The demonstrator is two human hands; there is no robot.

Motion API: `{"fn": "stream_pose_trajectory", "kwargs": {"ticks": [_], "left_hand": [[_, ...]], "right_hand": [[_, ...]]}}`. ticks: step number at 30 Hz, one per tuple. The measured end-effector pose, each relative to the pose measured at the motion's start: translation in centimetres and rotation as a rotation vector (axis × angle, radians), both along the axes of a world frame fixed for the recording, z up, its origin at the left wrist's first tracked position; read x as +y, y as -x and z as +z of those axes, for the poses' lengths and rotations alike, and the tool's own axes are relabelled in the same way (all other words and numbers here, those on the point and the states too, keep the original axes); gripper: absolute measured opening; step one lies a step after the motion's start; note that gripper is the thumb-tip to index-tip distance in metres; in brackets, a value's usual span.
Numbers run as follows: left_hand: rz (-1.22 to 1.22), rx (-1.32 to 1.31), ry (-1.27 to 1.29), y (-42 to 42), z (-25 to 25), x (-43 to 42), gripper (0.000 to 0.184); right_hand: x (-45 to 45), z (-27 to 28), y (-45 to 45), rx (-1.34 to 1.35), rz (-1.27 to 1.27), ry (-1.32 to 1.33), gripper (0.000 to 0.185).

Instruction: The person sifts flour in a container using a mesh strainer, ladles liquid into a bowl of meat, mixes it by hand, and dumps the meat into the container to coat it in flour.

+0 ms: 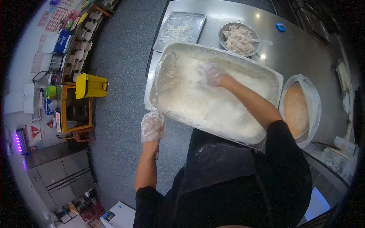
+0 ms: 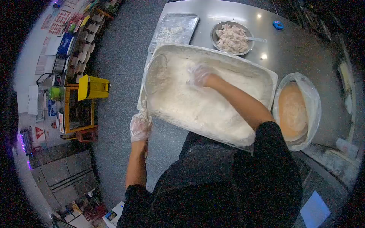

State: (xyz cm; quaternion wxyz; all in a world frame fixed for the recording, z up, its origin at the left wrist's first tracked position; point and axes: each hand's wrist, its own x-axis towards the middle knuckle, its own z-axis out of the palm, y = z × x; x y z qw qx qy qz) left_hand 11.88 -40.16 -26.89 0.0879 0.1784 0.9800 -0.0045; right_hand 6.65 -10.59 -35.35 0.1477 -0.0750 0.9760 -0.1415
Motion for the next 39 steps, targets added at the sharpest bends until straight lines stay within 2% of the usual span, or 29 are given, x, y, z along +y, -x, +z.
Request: {"fn": "stream_pose_trajectory", "kwargs": {"ticks": [1,3,4,6,7,9,10,11,12,13,15,16,18,21,23,25,27,29,30,31,33,34,36,37,39], "left_hand": [[-0.004,-0.001,0.005,0.4,-0.2,-0.4,0.044],[-0.083,0.082,-0.057,1.5,-0.8,-1.5,0.050],[-0.009,-0.005,-0.022,1.8,0.2,-0.9,0.049],[-0.076,0.043,-0.105,2.6,-1.5,-2.2,0.050],[-0.135,0.097,-0.189,3.1,-2.3,-2.8,0.050],[-0.107,0.022,-0.221,3.6,-2.6,-3.3,0.049],[-0.125,0.027,-0.239,3.7,-2.4,-3.6,0.050],[-0.152,0.029,-0.260,3.7,-2.4,-3.9,0.050],[-0.298,0.134,-0.401,4.2,-4.1,-4.9,0.050],[-0.337,0.116,-0.422,4.4,-4.4,-4.8,0.050],[-0.225,0.009,-0.258,4.2,-3.5,-4.6,0.050],[-0.205,-0.021,-0.284,4.2,-3.2,-4.5,0.050],[-0.214,-0.060,-0.276,4.4,-2.7,-4.3,0.050],[-0.210,-0.093,-0.252,4.3,-2.1,-4.5,0.052],[-0.281,-0.079,-0.344,4.7,-2.7,-5.1,0.049],[-0.250,-0.168,-0.351,5.1,-2.1,-5.2,0.048],[-0.220,-0.254,-0.360,5.6,-2.3,-5.6,0.048],[-0.476,-0.111,-0.442,7.2,-2.6,-6.6,0.047],[-0.415,-0.218,-0.408,8.0,-2.2,-6.4,0.046],[-0.431,-0.220,-0.417,8.9,-1.8,-6.3,0.046],[-0.507,-0.237,-0.217,10.5,-1.1,-6.1,0.044],[-0.518,-0.239,-0.216,10.8,0.0,-5.5,0.044],[-0.551,-0.358,-0.076,11.5,2.1,-4.5,0.042],[-0.561,-0.353,-0.071,12.0,1.9,-4.4,0.042],[-0.700,-0.489,0.027,13.5,0.6,-4.0,0.042]], "right_hand": [[-2.6,-1.5,0.5,-0.001,-0.004,0.005,0.062],[-6.9,-2.8,1.9,0.031,-0.073,0.063,0.073],[-8.9,-2.6,2.5,0.040,-0.099,0.083,0.077],[-12.0,-1.0,2.9,-0.127,0.000,-0.168,0.083],[-13.3,-2.1,2.9,-0.132,-0.008,-0.171,0.083],[-16.0,-5.6,2.7,-0.035,-0.024,-0.047,0.081],[-16.8,-4.4,2.0,-0.043,-0.038,-0.054,0.081],[-17.6,-1.6,0.9,-0.062,-0.029,0.083,0.069],[-17.7,-1.7,0.8,-0.073,-0.055,0.142,0.063],[-17.8,-1.8,0.6,-0.084,-0.080,0.202,0.057],[-17.9,-5.5,0.4,-0.120,0.076,0.313,0.046],[-17.2,-5.4,-0.4,-0.125,0.036,0.298,0.046],[-15.9,-4.7,-1.6,-0.153,0.173,0.223,0.040],[-12.4,-6.8,-4.1,-0.249,0.235,0.097,0.040],[-10.3,-6.0,-7.2,-0.208,0.204,-0.030,0.024],[-8.5,-4.1,-9.1,-0.437,0.144,-0.240,0.027],[-6.2,-4.6,-11.9,-0.464,0.077,-0.301,0.028],[-4.8,-2.5,-13.7,-0.396,-0.069,-0.324,0.028],[-2.5,-2.6,-15.0,-0.280,-0.117,-0.148,0.027],[0.3,-2.7,-16.0,-0.164,-0.162,0.025,0.030],[4.2,-0.1,-16.3,-0.175,-0.217,0.098,0.028],[5.9,-0.9,-16.7,-0.175,-0.228,0.099,0.028],[8.3,-3.8,-18.0,0.193,-0.476,0.035,0.015],[8.3,-4.4,-19.1,0.200,-0.485,0.037,0.015],[7.5,-4.9,-20.8,-0.084,-0.700,0.150,0.016]]}}
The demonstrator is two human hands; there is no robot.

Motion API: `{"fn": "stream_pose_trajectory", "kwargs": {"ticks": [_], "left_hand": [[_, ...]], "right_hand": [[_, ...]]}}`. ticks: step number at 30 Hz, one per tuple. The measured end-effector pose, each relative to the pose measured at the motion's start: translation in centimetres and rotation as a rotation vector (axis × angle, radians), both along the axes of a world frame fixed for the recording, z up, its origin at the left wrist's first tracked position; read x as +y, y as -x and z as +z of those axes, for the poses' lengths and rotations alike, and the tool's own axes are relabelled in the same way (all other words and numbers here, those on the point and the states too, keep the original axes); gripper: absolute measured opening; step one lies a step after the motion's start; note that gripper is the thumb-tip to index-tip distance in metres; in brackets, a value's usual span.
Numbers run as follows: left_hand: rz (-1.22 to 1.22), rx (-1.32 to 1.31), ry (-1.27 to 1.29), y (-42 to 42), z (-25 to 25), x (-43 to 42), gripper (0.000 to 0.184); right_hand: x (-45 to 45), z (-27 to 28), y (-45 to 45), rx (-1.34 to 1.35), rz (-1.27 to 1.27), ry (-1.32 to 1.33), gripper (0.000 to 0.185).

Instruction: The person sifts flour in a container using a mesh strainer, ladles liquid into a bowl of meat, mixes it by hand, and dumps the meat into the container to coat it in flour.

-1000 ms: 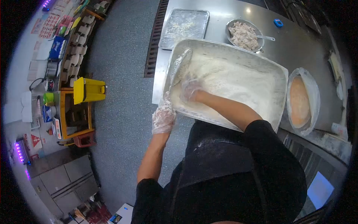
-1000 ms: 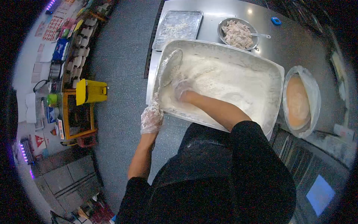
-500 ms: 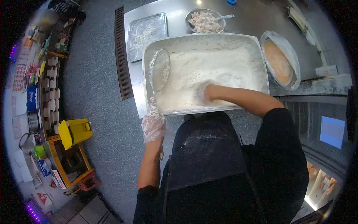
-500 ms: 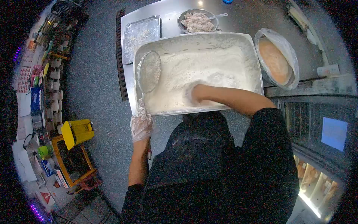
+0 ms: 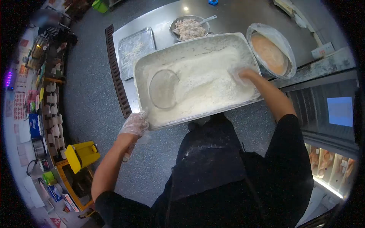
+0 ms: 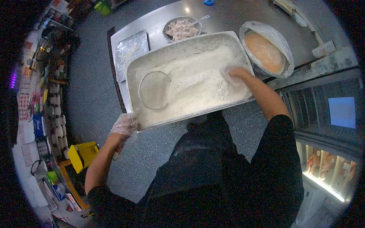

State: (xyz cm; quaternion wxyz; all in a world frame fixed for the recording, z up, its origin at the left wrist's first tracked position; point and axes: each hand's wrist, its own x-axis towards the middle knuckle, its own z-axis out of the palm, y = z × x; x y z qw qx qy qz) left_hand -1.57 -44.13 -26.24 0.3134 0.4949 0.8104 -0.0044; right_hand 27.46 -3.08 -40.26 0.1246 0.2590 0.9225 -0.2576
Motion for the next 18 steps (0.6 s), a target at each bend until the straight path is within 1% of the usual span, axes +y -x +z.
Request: {"fn": "stream_pose_trajectory", "kwargs": {"ticks": [1,3,4,5,6,7,8,9,10,12,13,14,15,16,17,18], "left_hand": [[-0.005,0.009,0.002,0.4,-0.2,0.3,0.042],[-0.138,-0.077,-0.026,0.8,-0.3,0.4,0.040],[-0.140,-0.071,-0.017,0.7,-0.5,0.6,0.040],[-0.324,-0.037,-0.050,0.3,-0.9,1.1,0.038],[-0.508,-0.004,-0.085,-0.3,-1.5,1.6,0.037],[-0.514,-0.001,-0.079,-1.0,-2.8,1.9,0.037],[-0.462,-0.055,-0.095,-2.0,-4.6,2.3,0.034],[-0.411,-0.108,-0.112,-3.0,-5.5,2.9,0.031],[-0.417,-0.104,-0.111,-4.3,-4.6,4.4,0.031],[-0.492,-0.099,0.133,-6.1,-1.7,7.9,0.029],[-0.495,-0.097,0.126,-5.7,-2.8,8.0,0.029],[-0.565,-0.064,0.033,-4.9,-4.8,7.7,0.031],[-0.634,-0.028,-0.060,-4.5,-5.9,7.6,0.034],[-0.635,-0.025,-0.062,-4.6,-5.5,7.8,0.034],[-0.392,-0.255,0.017,-4.7,-4.9,8.1,0.034],[-0.274,-0.370,0.059,-4.5,-5.1,7.9,0.034]], "right_hand": [[-0.5,-0.3,-0.7,-0.121,-0.093,0.102,0.017],[-0.8,-1.3,-1.7,-0.369,-0.269,0.315,0.019],[-0.1,-4.7,-3.0,-0.363,-0.269,0.325,0.019],[0.8,-10.2,-4.8,-0.133,-0.257,0.547,0.015],[0.4,-11.0,-4.9,-0.009,-0.255,0.652,0.014],[0.0,-11.8,-5.0,0.110,-0.246,0.764,0.012],[-0.6,-10.7,-4.5,0.077,-0.324,0.821,0.014],[-1.8,-9.5,-3.4,0.038,-0.439,0.854,0.016],[-3.0,-8.8,-2.3,0.021,-0.536,0.880,0.019],[-5.4,-8.4,-0.1,0.026,-0.722,0.901,0.023],[-6.5,-8.3,1.0,0.040,-0.786,0.900,0.026],[-7.8,-8.4,2.1,0.058,-0.833,0.894,0.028],[-8.7,-8.0,3.0,0.066,-0.801,0.871,0.027],[-9.3,-7.7,3.5,0.085,-0.698,0.823,0.026],[-9.8,-7.4,3.9,0.101,-0.594,0.759,0.025],[-10.2,-7.0,4.0,0.114,-0.455,0.673,0.024]]}}
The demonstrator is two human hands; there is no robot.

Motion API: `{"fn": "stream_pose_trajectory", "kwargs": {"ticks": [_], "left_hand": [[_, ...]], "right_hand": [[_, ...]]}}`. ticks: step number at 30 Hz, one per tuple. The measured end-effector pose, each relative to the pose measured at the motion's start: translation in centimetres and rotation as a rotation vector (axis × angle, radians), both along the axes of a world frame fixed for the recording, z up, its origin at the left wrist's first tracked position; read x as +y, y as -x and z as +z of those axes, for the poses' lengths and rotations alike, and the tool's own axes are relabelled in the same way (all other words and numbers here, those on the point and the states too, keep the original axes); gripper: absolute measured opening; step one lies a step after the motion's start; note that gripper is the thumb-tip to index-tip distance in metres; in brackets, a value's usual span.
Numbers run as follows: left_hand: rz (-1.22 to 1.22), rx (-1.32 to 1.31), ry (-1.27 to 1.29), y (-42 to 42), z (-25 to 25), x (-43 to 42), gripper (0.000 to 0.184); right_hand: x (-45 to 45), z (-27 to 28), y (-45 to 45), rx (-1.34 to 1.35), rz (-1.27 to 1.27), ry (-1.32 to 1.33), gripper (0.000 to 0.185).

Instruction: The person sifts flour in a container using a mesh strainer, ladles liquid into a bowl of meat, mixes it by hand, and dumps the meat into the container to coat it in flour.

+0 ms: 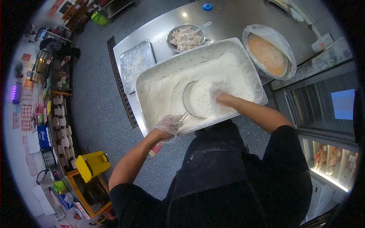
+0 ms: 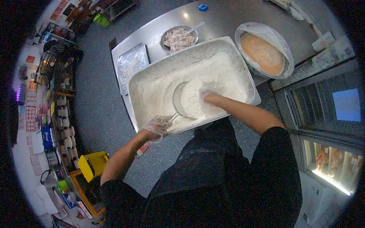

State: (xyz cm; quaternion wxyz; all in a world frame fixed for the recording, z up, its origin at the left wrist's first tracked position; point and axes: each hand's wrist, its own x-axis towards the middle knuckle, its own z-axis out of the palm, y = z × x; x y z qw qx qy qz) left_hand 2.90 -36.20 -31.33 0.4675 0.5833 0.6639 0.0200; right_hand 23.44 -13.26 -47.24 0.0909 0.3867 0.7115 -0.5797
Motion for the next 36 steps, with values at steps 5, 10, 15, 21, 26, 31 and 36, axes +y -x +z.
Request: {"fn": "stream_pose_trajectory", "kwargs": {"ticks": [5,10,15,21,26,31,36], "left_hand": [[-0.253,0.145,-0.453,1.0,-1.4,-0.9,0.029],[-0.065,0.270,0.146,-0.2,1.5,1.4,0.025],[-0.055,0.192,-0.104,2.1,-2.8,1.3,0.026],[-0.051,0.177,-0.218,1.3,-5.3,0.7,0.025],[0.116,0.044,-0.118,1.3,-4.3,0.6,0.026],[0.027,0.044,-0.338,2.7,-7.0,0.4,0.028],[0.212,0.014,-0.503,1.0,-2.2,1.5,0.030]], "right_hand": [[3.4,0.7,-0.9,0.190,0.485,-0.648,0.022],[9.2,3.1,-0.6,-0.118,0.089,-1.015,0.032],[5.6,3.5,2.9,-0.172,-0.044,-0.824,0.032],[2.3,1.4,3.7,0.029,0.511,-1.469,0.036],[0.9,3.0,4.9,0.023,0.497,-1.002,0.034],[1.2,7.9,2.5,0.582,0.211,-0.579,0.031],[5.2,11.0,-1.0,0.567,-0.388,-0.437,0.034]]}}
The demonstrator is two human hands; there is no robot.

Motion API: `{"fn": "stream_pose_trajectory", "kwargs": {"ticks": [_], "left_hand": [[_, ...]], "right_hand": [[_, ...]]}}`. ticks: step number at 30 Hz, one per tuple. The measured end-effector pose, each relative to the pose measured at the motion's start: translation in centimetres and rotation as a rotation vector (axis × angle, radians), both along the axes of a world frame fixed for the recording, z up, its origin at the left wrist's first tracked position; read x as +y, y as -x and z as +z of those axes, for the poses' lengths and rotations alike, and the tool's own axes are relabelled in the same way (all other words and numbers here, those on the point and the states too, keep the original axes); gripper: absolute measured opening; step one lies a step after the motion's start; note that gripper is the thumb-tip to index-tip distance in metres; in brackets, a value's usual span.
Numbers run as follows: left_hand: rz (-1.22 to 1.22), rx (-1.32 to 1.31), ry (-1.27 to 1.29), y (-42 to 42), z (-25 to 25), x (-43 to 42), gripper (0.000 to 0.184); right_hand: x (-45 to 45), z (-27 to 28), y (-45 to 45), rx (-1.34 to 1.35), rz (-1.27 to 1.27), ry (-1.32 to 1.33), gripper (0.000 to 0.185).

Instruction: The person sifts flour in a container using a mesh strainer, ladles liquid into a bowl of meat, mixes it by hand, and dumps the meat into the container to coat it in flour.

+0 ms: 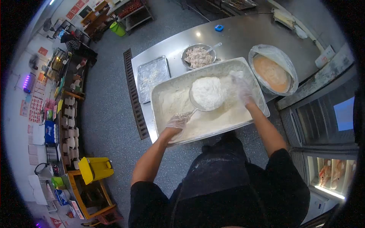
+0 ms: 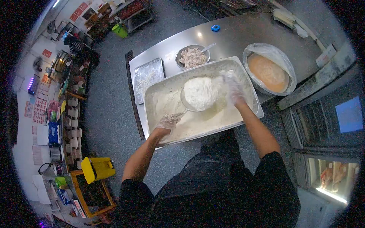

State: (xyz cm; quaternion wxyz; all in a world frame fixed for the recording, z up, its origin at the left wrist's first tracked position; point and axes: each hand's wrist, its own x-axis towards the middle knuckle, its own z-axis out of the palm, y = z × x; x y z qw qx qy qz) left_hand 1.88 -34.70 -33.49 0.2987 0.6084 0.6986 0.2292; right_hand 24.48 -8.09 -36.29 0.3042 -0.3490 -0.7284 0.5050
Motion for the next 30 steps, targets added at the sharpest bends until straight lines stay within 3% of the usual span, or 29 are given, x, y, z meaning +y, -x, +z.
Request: {"fn": "stream_pose_trajectory", "kwargs": {"ticks": [1,5,7,10,11,13,14,16,19,22,25,27,30], "left_hand": [[-0.009,0.007,-0.003,-0.1,-0.1,0.2,0.030],[0.032,0.063,0.125,-0.9,1.1,1.1,0.032],[0.045,0.098,0.195,-1.9,2.8,1.0,0.033],[0.063,0.157,0.185,-2.8,3.3,1.0,0.038],[0.060,0.072,0.113,-2.5,2.1,0.9,0.033],[0.056,-0.006,0.041,-1.7,0.3,1.1,0.034],[0.070,0.045,-0.006,-1.6,-0.4,1.2,0.032],[0.077,0.094,-0.053,-1.6,-0.9,1.3,0.031],[0.076,0.174,0.191,-2.5,1.7,1.6,0.030],[0.246,-0.188,0.282,-2.4,1.5,1.1,0.035],[0.339,-0.251,0.242,-3.2,2.8,1.5,0.033],[-0.019,0.339,0.267,-2.9,2.7,1.6,0.032],[0.014,0.283,0.110,-2.0,1.1,1.2,0.031]], "right_hand": [[0.2,-0.5,-0.5,0.469,-0.163,0.294,0.036],[-2.5,-2.0,0.2,0.415,-0.335,-0.011,0.047],[-3.9,-0.6,0.4,0.544,-0.301,0.575,0.056],[-5.8,2.0,1.0,0.640,-0.272,0.643,0.060],[-5.7,1.6,1.1,0.645,-0.271,0.643,0.060],[-5.7,0.8,1.5,0.808,-0.225,0.912,0.065],[-5.8,0.4,1.4,0.810,-0.227,0.915,0.065],[-5.6,0.0,0.8,0.638,-0.316,0.678,0.068],[-4.2,-1.6,1.0,0.659,-0.310,0.653,0.066],[-5.4,0.2,1.1,0.713,-0.309,0.686,0.063],[-5.5,0.5,0.7,0.635,-0.334,0.696,0.061],[-5.2,0.1,0.8,0.637,-0.322,0.684,0.061],[-5.2,0.1,0.9,0.645,-0.301,0.675,0.064]]}}
